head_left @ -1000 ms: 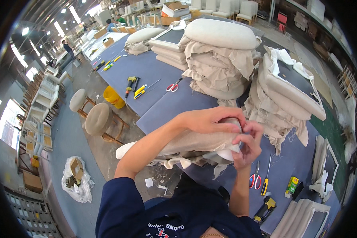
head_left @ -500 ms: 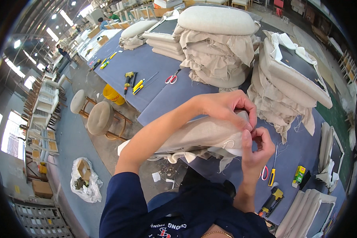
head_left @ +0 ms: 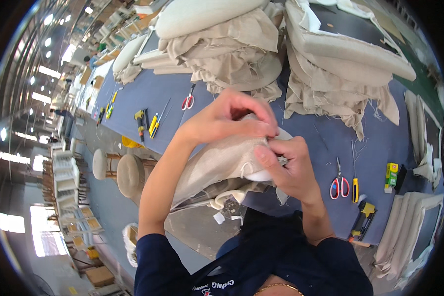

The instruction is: The person is upholstering a cylindrical cushion in a workshop. They wrap a light-colored fabric around the foam core, trim excess material with scissors, and secure the fabric using a staple gun. The person repeatedly adjusts the fabric, staples it to the back, and trims the edges to ensure a tight fit. Finished cushions are stacked on the table.

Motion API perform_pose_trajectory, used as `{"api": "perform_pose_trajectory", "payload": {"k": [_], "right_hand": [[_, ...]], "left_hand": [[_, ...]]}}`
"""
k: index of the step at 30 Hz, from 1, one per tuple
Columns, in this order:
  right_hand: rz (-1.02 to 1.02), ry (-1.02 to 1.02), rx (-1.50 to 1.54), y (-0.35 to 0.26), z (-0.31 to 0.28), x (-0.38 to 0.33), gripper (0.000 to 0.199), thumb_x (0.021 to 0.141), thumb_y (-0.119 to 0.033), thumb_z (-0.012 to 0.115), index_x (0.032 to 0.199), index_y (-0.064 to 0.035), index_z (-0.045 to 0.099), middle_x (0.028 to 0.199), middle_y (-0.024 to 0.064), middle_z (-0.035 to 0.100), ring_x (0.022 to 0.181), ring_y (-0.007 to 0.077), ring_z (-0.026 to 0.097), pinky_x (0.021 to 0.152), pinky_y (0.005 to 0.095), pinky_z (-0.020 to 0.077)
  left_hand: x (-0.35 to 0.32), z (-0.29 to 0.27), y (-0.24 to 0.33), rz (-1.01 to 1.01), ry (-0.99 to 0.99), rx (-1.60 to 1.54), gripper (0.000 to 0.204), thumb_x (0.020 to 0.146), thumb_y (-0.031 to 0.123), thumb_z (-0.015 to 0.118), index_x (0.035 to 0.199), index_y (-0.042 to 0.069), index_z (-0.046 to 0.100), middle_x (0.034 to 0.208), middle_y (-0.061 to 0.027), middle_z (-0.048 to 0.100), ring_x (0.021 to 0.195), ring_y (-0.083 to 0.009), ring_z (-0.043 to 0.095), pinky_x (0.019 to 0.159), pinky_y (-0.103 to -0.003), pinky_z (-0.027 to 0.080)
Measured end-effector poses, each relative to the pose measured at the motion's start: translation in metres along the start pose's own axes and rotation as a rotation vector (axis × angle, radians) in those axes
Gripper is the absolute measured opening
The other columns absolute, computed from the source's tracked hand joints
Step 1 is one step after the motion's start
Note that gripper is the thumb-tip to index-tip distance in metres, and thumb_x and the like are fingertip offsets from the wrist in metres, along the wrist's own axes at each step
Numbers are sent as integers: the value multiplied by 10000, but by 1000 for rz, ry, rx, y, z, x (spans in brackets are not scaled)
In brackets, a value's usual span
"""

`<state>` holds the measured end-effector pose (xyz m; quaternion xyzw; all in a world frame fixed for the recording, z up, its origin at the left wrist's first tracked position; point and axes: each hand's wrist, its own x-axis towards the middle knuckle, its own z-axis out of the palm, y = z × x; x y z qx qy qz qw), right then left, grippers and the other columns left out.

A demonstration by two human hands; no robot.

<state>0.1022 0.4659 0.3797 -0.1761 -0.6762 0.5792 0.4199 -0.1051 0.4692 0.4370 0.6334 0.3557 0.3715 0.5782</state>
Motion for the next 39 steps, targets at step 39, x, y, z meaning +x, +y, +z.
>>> {"api": "perform_pose_trajectory", "payload": {"k": [39], "right_hand": [[5,105,-242,14,-3,-43,447,1087,-320,463,846,42,562,646,89,545,532,148,470,525,303,363]], "left_hand": [[-8,60,-1,313,314,513,189,738,134,675,793,-45,692,706,-127,685,638,-221,654,606,-335,496]]}}
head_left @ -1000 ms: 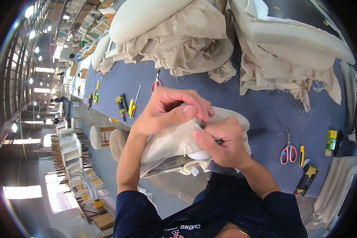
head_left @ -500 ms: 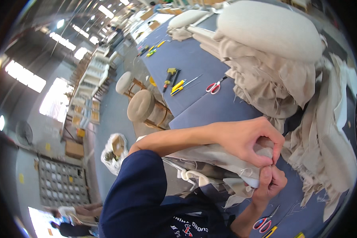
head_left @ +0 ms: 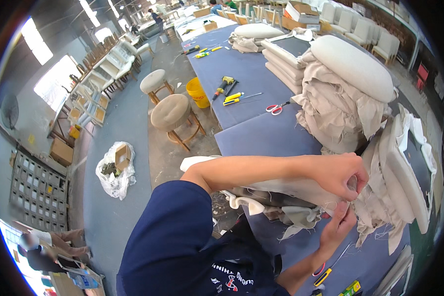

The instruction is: The person is upholstering a cylindrical cushion in a workshop. They wrap a light-colored fabric around the foam core, trim excess material with scissors, and secure the fabric using a staple gun. The person repeatedly adjusts the fabric, staples it to the back, and trims the edges to ensure a tight fit. Finished cushions are stacked on the table.

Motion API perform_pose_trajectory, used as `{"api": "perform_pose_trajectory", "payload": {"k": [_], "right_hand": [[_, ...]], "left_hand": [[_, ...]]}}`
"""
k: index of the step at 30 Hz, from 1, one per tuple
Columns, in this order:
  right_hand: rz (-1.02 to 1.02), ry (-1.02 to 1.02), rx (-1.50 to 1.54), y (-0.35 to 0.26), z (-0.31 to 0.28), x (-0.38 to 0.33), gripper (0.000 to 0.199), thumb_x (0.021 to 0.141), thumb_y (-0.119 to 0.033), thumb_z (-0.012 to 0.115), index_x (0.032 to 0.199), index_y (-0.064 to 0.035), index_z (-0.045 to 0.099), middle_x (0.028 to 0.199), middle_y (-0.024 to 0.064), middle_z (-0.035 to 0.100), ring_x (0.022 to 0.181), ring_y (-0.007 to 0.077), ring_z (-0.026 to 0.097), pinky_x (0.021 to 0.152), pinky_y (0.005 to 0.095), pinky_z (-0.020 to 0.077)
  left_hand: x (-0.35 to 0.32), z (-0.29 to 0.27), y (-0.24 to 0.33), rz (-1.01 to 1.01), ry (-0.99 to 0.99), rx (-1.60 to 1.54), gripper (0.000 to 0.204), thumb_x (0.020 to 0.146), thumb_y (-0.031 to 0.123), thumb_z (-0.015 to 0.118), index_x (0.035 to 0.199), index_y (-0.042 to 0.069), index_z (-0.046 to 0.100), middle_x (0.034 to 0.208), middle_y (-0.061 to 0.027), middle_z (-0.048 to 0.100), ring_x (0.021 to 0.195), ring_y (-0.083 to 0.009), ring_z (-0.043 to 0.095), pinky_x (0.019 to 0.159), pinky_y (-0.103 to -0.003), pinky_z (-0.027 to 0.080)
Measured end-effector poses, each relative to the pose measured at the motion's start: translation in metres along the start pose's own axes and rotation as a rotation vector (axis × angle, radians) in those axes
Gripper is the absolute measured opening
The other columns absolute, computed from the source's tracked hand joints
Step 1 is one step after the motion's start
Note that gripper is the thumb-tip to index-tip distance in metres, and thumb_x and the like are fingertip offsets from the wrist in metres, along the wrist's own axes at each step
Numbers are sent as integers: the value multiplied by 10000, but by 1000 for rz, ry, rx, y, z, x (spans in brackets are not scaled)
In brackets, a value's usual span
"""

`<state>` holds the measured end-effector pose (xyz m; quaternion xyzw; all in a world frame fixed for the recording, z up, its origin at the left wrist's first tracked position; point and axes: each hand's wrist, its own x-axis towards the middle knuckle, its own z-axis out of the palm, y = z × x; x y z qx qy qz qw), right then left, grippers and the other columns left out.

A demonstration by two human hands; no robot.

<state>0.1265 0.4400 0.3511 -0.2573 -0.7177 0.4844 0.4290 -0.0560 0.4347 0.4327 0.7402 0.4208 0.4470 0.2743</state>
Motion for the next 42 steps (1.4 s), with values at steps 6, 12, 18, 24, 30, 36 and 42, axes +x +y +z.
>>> {"api": "perform_pose_trajectory", "payload": {"k": [6,12,18,24,30,36,42], "right_hand": [[22,-37,145,12,1,-24,495,1109,-362,438,827,29,550,649,53,524,562,136,465,525,306,354],[-168,255,-282,-19,31,-16,465,1102,-330,445,870,60,549,675,67,526,622,145,433,540,339,346],[-124,110,-140,-1,21,-2,473,1102,-350,456,872,45,574,669,58,550,571,148,471,530,307,382],[5,61,136,7,23,4,503,1104,-402,450,822,-1,563,612,46,516,512,139,505,506,276,397],[47,-161,186,10,24,28,519,1095,-438,449,791,-23,514,575,51,492,431,158,469,444,297,384],[56,-83,435,47,30,35,420,1097,-316,443,768,-59,491,519,4,409,387,126,380,410,292,372],[-192,-21,414,47,66,50,375,990,-172,605,657,0,612,580,39,590,386,125,470,398,288,359]], "left_hand": [[-27,1,21,49,66,4,182,735,123,679,781,-53,689,641,-133,651,577,-233,633,576,-349,496],[-35,-10,16,7,122,0,186,728,142,691,773,-38,700,644,-129,656,581,-233,631,579,-348,493],[-24,-12,4,22,117,-4,181,716,154,696,759,-21,712,652,-117,669,604,-224,638,601,-362,496],[-17,-16,-2,-23,84,12,180,709,162,698,765,-6,727,675,-117,688,622,-220,652,606,-361,500],[-13,-28,-24,-40,81,-36,204,732,199,728,789,3,744,723,-109,718,698,-205,689,640,-347,515],[-4,-45,-30,26,-6,-88,260,808,252,755,878,1,747,767,-89,722,763,-174,693,677,-343,519],[-22,-70,-64,-168,-233,-42,646,796,317,783,1307,-10,561,1275,-149,636,1207,-264,610,1055,-404,466]]}}
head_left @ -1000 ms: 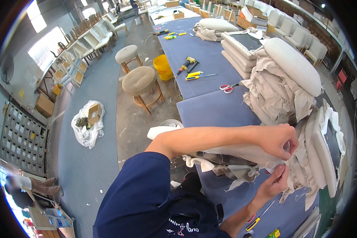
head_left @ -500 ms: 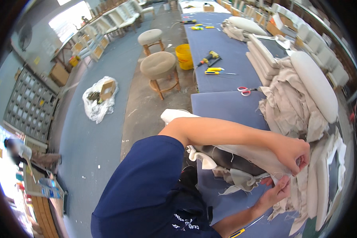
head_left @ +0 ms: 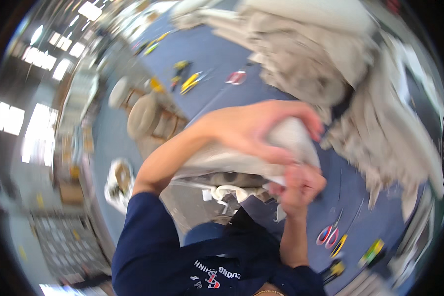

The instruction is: The person is upholstering a cylindrical cushion in a workshop. They wrap a light-colored fabric around the foam core, trim excess material with scissors, and secure the fabric using a staple gun. The person repeatedly adjusts the fabric, staples it to the back, and trims the edges to ensure a tight fit. Finished cushions are stacked on the table.

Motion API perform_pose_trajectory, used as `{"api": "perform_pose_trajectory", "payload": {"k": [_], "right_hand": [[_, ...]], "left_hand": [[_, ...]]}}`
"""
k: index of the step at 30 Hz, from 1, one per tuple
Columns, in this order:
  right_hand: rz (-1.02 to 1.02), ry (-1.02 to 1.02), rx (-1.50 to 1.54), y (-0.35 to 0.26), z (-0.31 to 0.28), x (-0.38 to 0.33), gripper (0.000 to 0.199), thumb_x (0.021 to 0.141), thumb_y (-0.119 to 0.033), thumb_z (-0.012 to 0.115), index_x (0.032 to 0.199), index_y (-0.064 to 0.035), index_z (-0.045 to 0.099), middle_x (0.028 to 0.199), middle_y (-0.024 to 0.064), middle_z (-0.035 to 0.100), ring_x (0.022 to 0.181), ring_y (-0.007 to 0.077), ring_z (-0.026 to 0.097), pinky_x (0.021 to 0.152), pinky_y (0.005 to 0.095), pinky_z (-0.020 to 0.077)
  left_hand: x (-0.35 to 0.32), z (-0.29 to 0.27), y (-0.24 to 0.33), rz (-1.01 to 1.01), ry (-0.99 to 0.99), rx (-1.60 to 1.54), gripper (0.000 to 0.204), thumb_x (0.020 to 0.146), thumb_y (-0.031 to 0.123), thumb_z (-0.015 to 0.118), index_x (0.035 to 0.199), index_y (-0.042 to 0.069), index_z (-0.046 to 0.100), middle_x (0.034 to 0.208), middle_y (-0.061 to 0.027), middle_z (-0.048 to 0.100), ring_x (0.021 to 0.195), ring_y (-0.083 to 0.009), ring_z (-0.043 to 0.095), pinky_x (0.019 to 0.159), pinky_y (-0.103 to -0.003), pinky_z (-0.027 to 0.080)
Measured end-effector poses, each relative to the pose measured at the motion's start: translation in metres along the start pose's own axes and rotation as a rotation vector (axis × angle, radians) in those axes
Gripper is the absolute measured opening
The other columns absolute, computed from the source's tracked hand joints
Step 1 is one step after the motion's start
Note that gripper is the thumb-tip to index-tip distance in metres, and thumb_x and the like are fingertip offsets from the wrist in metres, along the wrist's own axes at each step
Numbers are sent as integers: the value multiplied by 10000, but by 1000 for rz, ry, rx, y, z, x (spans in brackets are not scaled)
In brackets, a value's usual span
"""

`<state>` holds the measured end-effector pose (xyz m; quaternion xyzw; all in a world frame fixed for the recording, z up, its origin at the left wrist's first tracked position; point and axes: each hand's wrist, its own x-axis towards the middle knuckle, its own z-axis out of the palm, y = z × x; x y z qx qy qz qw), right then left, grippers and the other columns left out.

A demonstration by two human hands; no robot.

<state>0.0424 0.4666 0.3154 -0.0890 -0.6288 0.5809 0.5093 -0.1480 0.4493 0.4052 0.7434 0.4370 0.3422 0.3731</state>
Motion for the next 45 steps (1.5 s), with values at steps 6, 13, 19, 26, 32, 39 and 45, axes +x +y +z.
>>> {"api": "perform_pose_trajectory", "payload": {"k": [6,13,19,26,32,39,45], "right_hand": [[60,25,242,11,-12,18,411,1015,-127,591,629,9,621,478,3,549,391,95,511,398,278,379],[62,122,256,25,-21,26,360,989,-81,607,645,9,657,462,5,542,383,107,521,392,280,380],[61,180,280,26,-20,27,318,973,-57,612,672,22,676,472,17,563,395,112,554,395,276,400],[53,157,163,1,-27,7,233,910,-34,678,690,-28,598,553,82,526,441,241,529,442,347,392],[28,141,-50,-33,-33,-8,254,895,-35,674,665,-33,566,555,90,525,457,264,550,448,354,402],[57,139,25,-49,-24,-37,218,956,-77,635,775,21,706,573,57,662,462,150,652,441,269,472],[126,152,46,-53,-20,-42,153,947,-95,658,826,-2,645,592,84,616,503,219,633,494,334,467]], "left_hand": [[25,1,-1,-316,45,-200,760,747,349,832,1313,-59,530,1364,-296,598,1251,-333,617,1068,-420,471],[42,-2,-14,-377,84,-97,710,674,338,833,1189,-78,574,1258,-341,645,1193,-378,655,1033,-445,503],[41,12,-11,-387,219,-144,643,690,344,819,1125,-67,585,1189,-344,670,1132,-381,683,998,-452,528],[31,33,12,-350,234,-29,626,729,343,824,1139,-49,560,1185,-334,673,1114,-354,683,983,-432,530],[19,51,40,-305,232,-25,487,691,92,771,1135,-22,605,1212,-256,699,1110,-303,698,959,-387,536],[-1,75,68,-250,250,133,450,687,91,756,1112,11,632,1172,-228,723,1071,-275,704,956,-370,528],[-2,78,77,-216,238,283,431,730,70,709,1140,-19,610,1187,-245,705,1077,-280,683,977,-378,512]]}}
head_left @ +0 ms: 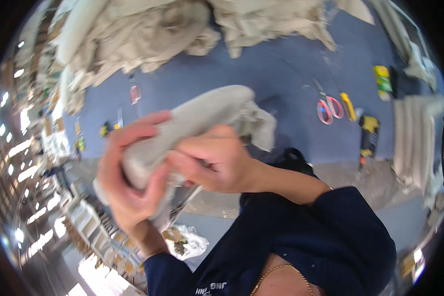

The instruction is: The person is upholstering a cylindrical cushion in a workshop. They wrap a light-colored fabric around the foam core, trim excess material with scissors, and secure the fabric using a staple gun. The person repeatedly adjusts the fabric, staples it to the back, and trims the edges to ensure a tight fit. Finished cushions are stacked on the table.

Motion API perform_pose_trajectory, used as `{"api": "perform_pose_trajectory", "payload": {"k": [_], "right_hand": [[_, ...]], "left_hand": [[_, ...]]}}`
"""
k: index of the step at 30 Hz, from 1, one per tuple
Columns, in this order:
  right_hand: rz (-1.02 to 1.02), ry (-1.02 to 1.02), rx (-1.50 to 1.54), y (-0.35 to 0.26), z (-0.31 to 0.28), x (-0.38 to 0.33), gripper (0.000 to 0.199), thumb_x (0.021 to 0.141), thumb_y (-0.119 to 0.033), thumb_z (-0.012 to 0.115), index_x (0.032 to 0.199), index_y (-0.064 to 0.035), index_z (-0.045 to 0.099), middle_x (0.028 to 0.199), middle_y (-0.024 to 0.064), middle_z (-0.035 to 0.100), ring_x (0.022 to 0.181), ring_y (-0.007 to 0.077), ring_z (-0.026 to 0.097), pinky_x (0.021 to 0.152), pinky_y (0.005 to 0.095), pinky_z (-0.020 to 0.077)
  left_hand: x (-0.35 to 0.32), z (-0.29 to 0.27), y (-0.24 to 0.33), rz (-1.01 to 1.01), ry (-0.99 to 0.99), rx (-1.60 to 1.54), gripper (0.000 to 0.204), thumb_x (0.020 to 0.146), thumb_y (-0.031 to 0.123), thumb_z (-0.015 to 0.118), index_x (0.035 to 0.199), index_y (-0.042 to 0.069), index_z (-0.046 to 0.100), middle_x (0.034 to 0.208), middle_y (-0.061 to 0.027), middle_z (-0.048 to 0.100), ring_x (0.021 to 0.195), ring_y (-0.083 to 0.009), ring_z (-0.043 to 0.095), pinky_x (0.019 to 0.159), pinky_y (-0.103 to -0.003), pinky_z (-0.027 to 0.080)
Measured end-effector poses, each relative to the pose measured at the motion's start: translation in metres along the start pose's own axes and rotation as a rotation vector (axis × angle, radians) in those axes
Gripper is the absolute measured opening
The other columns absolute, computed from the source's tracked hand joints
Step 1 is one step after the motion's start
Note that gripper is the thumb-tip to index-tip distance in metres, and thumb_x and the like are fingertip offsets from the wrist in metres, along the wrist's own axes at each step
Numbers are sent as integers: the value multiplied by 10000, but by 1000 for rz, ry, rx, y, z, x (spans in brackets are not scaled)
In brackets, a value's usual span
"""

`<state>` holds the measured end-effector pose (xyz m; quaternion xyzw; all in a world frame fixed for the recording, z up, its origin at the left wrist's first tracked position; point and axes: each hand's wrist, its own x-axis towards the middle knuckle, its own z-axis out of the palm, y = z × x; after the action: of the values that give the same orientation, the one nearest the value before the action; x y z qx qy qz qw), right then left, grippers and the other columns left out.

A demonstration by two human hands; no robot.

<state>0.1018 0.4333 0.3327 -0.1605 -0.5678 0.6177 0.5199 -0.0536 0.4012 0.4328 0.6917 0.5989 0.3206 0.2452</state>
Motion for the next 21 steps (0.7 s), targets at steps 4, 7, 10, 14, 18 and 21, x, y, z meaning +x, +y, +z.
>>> {"api": "perform_pose_trajectory", "payload": {"k": [4,7,10,14,18,21], "right_hand": [[63,-4,-156,-2,-35,-20,160,944,-113,676,1070,-19,707,755,85,715,654,179,716,598,293,536],[271,103,-396,11,-89,-64,256,945,-117,689,1186,-32,696,904,85,734,838,161,704,774,299,541],[400,461,-888,50,-202,-149,237,960,-98,671,1185,-32,705,1090,96,739,996,165,678,885,325,519],[799,731,-1946,89,-376,-331,778,750,-260,824,1425,-26,516,1351,221,578,1219,423,548,1080,493,394],[1100,899,-1866,89,-414,-381,856,733,-239,771,1485,-114,380,1225,254,554,1154,453,564,1005,551,469],[1051,808,-1815,88,-437,-370,844,712,-188,782,1449,-34,401,1338,289,549,1216,428,569,1045,528,459]], "left_hand": [[12,19,5,71,-7,124,361,822,13,665,1175,-30,605,1156,-211,698,1094,-269,661,988,-376,488],[30,29,11,76,40,310,359,843,48,698,1191,3,624,1096,-176,712,1047,-294,682,952,-359,496],[43,30,-6,97,83,352,309,865,118,732,1145,27,640,1096,-112,708,1057,-177,654,974,-312,463],[62,32,-10,204,87,295,323,838,178,744,1087,30,602,999,-179,684,988,-353,663,886,-415,501],[67,41,-21,277,133,273,347,857,234,711,1095,29,565,915,-208,691,915,-403,665,843,-468,494],[65,63,-34,308,271,412,371,836,220,744,1146,65,609,996,-118,698,970,-300,678,880,-425,500]]}}
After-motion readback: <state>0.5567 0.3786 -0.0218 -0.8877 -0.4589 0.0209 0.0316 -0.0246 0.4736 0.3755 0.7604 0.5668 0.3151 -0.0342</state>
